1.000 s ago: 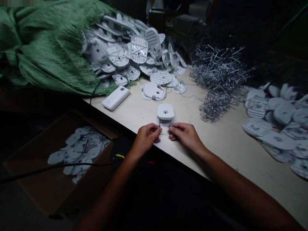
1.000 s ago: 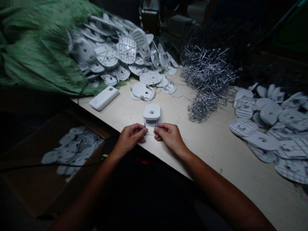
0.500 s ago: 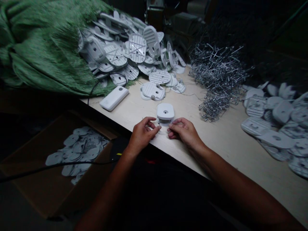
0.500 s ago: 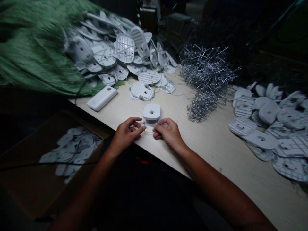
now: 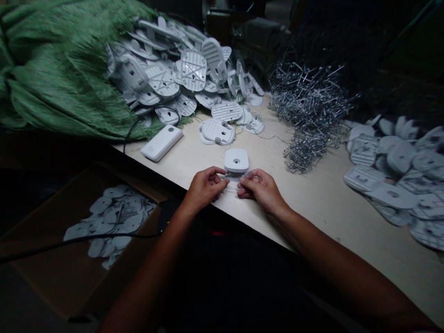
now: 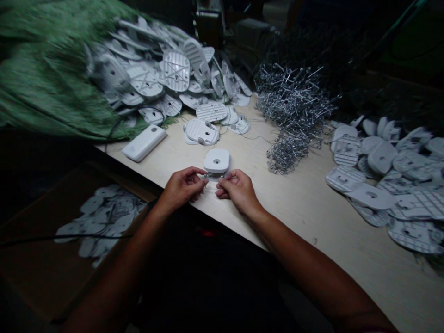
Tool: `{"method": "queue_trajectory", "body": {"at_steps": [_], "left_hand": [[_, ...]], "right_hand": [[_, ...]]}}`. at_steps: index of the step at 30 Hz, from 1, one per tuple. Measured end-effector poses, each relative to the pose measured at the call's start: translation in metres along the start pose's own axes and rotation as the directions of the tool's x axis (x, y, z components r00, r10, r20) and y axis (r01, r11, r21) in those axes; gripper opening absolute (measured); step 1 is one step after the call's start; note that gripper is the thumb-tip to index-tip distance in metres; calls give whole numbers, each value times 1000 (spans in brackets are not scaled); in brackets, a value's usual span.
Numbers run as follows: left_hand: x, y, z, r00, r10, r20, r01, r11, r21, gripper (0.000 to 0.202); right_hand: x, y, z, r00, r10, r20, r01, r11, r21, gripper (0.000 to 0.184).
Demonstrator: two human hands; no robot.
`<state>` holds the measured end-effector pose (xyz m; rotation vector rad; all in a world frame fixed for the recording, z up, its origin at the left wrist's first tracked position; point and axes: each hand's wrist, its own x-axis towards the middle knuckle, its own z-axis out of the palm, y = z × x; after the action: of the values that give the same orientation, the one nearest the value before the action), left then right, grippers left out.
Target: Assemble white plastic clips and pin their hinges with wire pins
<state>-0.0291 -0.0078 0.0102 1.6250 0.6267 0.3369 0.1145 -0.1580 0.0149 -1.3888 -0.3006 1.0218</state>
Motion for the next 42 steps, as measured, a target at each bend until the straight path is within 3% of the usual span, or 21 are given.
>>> {"method": "queue_trajectory", "body": {"at_steps": [6, 12, 18, 21, 24, 27, 32, 36, 42], "left_hand": [[0, 5, -3, 999, -5, 38, 3, 999, 51, 42], [-32, 9, 6, 997, 62, 33, -69, 956, 286, 33], [-48, 16, 12, 993, 111, -28, -86, 887, 453, 66], [-38, 19, 7, 977, 198, 81, -213, 860, 463, 79], [-26, 20, 3, 933, 276, 233, -348, 860, 374, 64], [-19, 18, 3, 914, 289, 285, -370, 883, 290, 48], [-17, 18, 5, 898, 342, 276, -414, 867, 275, 38], [-16, 11, 9, 891, 364, 271, -431, 865, 257, 45], [-7, -13, 26, 870, 491, 43, -487, 842, 233, 31]], "right_hand": [[-2, -4, 0, 999, 43, -19, -42, 999, 33, 39], [-32, -6, -18, 987, 151, 46, -154, 986, 59, 42], [-52, -10, -35, 963, 249, 102, -257, 964, 69, 40], [-50, -14, -36, 954, 279, 107, -288, 954, 87, 37], [-48, -17, -36, 944, 305, 126, -319, 940, 121, 34], [-49, -20, -37, 942, 318, 111, -333, 928, 168, 34], [-50, -24, -37, 955, 293, 38, -295, 933, 205, 37], [-51, -24, -36, 974, 225, -28, -216, 960, 177, 48], [-47, -14, -51, 998, 34, -56, -34, 999, 3, 59]]}}
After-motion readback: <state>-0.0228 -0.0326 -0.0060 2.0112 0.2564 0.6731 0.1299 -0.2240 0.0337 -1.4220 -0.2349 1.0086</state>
